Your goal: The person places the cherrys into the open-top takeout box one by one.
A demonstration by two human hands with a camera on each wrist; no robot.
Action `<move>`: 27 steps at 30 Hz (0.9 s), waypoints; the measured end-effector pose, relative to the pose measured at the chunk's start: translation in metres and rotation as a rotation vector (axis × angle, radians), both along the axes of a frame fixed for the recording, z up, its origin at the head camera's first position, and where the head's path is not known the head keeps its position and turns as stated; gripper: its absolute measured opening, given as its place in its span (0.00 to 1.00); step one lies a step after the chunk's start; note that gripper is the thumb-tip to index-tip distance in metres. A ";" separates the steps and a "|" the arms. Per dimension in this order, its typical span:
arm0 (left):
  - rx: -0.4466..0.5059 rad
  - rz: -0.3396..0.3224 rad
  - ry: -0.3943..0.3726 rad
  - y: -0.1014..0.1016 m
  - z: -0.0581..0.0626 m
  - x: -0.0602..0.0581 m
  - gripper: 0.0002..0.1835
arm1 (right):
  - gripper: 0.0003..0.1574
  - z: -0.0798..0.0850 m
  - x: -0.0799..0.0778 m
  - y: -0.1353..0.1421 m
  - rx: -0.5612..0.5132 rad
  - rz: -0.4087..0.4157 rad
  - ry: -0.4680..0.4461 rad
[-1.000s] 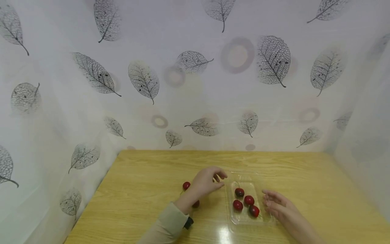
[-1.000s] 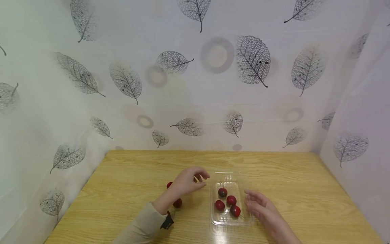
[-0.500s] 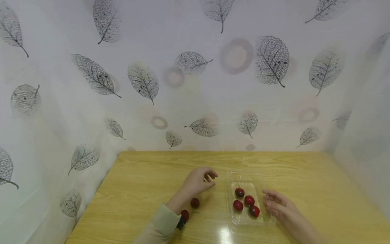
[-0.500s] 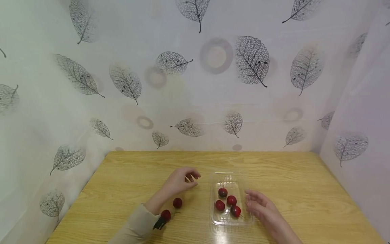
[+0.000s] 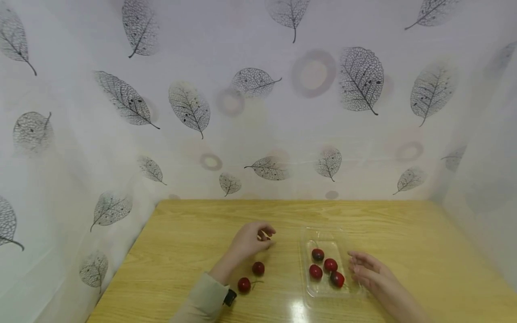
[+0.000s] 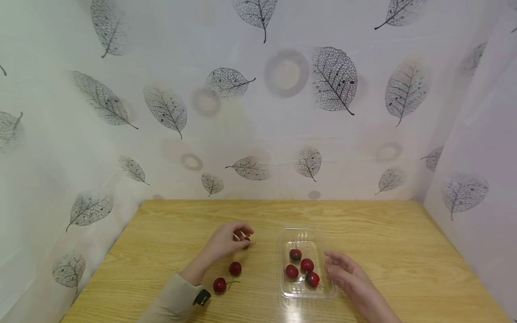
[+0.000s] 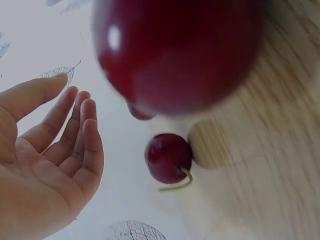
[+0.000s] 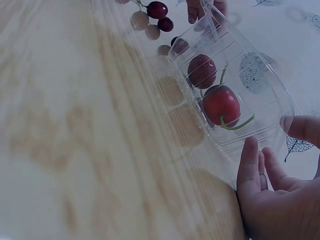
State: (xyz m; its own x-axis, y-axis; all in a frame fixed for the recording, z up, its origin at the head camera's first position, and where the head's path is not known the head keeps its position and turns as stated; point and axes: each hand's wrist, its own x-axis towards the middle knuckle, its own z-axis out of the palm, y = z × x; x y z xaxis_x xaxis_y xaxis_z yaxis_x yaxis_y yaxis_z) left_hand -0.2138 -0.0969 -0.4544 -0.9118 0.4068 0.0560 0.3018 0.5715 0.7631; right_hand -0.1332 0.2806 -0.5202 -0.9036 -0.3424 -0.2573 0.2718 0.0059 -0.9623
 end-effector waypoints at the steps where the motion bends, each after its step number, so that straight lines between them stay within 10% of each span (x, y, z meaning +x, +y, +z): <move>1: -0.002 0.006 0.001 -0.002 -0.001 0.000 0.12 | 0.35 0.000 0.000 0.000 -0.004 -0.001 0.001; 27: -0.042 0.128 0.003 -0.044 -0.009 0.000 0.11 | 0.34 -0.003 0.000 0.002 -0.024 0.003 0.024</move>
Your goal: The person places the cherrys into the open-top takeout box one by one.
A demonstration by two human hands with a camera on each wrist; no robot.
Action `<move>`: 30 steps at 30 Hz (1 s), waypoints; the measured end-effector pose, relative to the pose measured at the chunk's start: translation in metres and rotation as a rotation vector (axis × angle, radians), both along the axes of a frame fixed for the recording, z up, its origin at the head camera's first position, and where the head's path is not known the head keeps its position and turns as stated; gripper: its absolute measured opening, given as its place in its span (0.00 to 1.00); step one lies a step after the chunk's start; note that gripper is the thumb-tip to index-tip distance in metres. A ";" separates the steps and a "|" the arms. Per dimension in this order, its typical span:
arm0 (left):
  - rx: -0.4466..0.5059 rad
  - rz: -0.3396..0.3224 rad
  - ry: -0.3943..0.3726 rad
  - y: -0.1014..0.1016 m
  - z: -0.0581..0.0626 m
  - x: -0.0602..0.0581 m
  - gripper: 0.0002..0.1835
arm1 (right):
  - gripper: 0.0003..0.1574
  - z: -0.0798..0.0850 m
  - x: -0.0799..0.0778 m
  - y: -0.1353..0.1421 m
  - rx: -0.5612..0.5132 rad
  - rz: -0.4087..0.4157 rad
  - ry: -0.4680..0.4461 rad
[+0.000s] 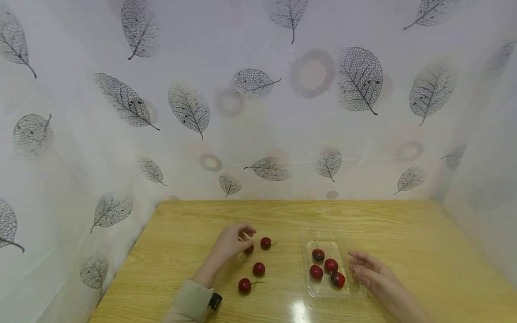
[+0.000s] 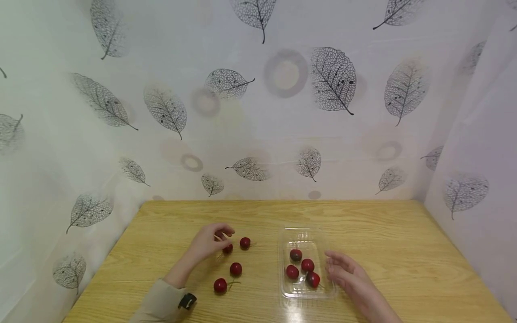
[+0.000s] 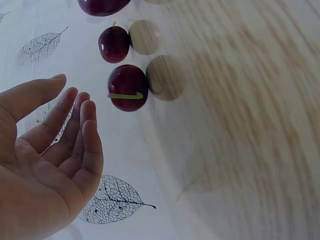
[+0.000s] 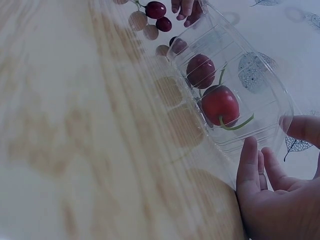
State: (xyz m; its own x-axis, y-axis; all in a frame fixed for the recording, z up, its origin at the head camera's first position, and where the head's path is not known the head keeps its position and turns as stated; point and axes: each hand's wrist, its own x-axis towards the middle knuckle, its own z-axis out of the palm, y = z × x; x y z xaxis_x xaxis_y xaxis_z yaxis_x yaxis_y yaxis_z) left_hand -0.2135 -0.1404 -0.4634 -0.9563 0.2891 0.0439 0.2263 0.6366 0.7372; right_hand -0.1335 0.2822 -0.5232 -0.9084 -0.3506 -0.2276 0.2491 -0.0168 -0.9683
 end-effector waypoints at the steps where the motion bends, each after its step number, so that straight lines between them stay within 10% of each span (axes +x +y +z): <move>1: 0.001 0.006 -0.002 -0.002 -0.001 0.000 0.11 | 0.34 0.000 0.000 0.000 -0.003 0.000 0.003; 15: 0.012 0.105 -0.055 -0.018 -0.008 0.002 0.13 | 0.36 -0.002 -0.002 0.002 0.000 0.015 0.009; 30: 0.027 0.022 -0.178 -0.028 -0.015 -0.005 0.16 | 0.40 0.002 0.000 0.001 0.026 0.017 0.005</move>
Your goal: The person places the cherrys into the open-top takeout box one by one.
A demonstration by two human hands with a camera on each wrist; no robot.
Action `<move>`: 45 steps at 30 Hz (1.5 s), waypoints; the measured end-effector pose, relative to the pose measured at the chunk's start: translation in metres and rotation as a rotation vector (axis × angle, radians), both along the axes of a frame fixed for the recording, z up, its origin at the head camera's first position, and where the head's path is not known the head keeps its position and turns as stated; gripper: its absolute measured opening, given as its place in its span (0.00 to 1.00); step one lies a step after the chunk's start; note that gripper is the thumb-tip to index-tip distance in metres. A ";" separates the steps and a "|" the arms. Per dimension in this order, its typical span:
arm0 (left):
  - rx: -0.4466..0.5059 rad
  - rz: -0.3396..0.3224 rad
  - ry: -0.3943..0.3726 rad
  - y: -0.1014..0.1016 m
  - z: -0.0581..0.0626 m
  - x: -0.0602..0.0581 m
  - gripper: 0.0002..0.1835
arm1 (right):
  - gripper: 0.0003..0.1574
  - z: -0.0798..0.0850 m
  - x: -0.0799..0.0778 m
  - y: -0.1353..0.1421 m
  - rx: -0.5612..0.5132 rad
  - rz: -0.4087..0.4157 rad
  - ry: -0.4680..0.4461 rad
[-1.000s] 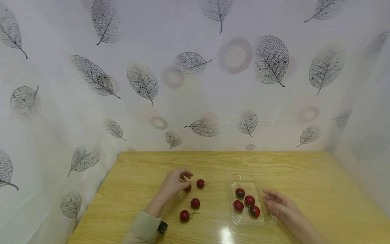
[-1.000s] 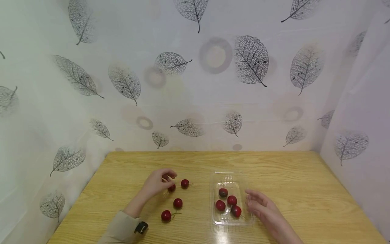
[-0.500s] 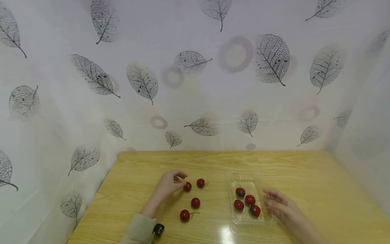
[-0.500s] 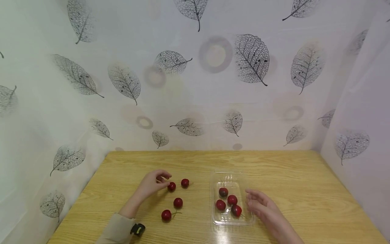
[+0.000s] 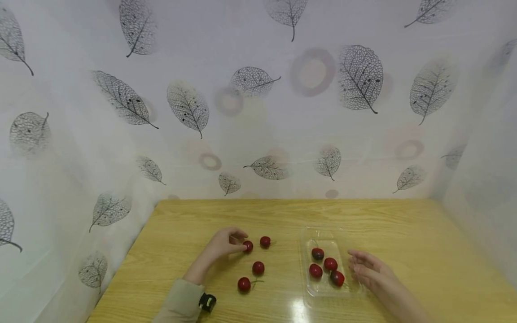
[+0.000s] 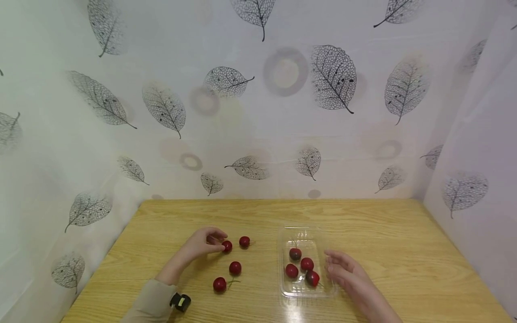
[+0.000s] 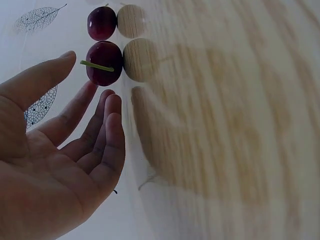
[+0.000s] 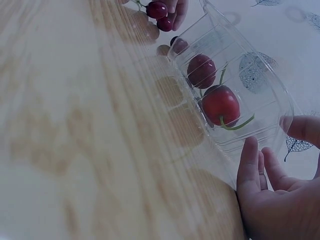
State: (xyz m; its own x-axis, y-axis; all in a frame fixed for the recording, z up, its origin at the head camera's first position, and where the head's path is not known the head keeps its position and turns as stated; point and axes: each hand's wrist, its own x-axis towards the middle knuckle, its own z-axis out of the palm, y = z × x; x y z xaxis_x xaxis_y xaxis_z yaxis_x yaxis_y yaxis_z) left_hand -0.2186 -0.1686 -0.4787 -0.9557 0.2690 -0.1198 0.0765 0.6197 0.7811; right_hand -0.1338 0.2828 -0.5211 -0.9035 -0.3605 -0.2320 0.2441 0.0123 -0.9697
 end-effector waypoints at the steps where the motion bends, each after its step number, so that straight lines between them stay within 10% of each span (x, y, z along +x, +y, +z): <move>1: 0.006 -0.009 -0.008 0.000 0.000 0.000 0.16 | 0.39 0.000 0.000 0.000 -0.007 -0.002 0.004; 13: -0.007 -0.098 -0.036 -0.002 -0.004 -0.004 0.18 | 0.31 -0.001 0.000 0.000 -0.045 -0.013 0.010; 45: -0.054 -0.080 -0.028 0.004 -0.005 -0.005 0.13 | 0.36 0.000 0.000 -0.001 -0.023 -0.021 -0.004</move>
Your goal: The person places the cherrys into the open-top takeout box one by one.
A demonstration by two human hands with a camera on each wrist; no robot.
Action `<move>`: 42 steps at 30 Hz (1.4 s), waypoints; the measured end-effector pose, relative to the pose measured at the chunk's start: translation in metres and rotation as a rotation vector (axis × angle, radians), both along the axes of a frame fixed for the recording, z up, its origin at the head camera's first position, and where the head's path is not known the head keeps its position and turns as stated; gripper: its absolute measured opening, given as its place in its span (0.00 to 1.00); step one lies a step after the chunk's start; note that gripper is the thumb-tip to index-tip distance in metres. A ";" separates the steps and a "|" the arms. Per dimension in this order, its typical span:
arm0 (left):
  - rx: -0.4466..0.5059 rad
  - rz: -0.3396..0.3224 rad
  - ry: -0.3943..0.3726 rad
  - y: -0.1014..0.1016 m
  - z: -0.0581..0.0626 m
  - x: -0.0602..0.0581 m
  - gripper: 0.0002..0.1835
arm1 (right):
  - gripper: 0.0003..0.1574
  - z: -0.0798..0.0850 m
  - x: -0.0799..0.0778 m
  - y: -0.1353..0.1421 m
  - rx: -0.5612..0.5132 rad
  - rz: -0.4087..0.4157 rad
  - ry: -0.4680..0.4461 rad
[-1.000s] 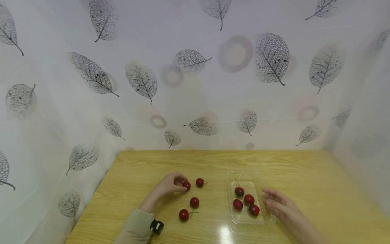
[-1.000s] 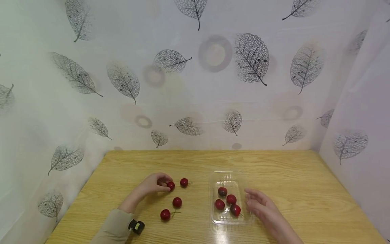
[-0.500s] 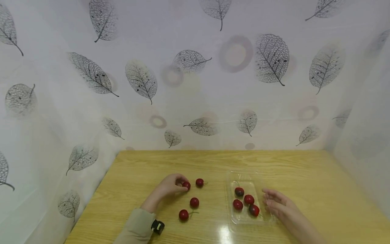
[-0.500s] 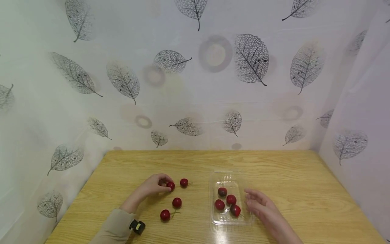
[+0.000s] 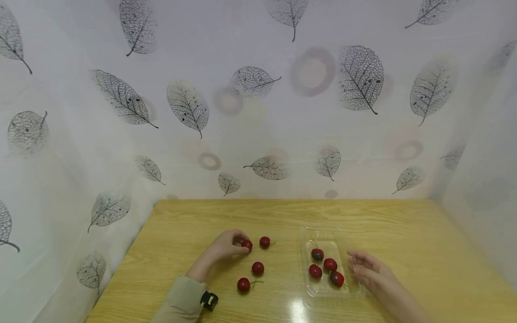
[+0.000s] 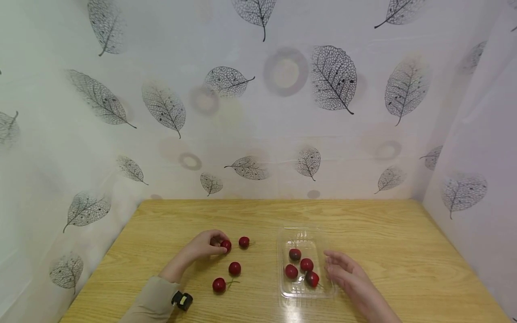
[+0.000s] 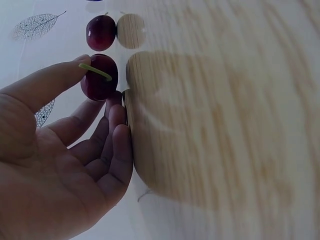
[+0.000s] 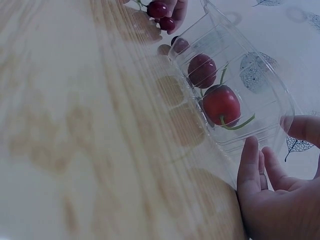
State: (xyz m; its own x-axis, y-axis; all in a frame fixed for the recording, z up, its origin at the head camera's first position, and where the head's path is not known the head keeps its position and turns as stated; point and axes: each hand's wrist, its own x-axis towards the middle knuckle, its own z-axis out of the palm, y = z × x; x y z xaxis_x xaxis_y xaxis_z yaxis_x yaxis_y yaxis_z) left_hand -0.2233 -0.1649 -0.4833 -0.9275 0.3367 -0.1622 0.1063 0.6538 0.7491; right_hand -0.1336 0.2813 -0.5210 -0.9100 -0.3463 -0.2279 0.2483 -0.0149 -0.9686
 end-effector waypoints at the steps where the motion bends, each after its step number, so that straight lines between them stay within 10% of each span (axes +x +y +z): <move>1: 0.000 0.001 -0.001 0.000 0.000 0.000 0.13 | 0.37 0.000 0.000 0.000 0.008 -0.002 -0.008; 42: 0.048 0.013 0.034 0.015 0.011 -0.003 0.13 | 0.32 -0.001 -0.002 -0.001 -0.017 0.007 0.006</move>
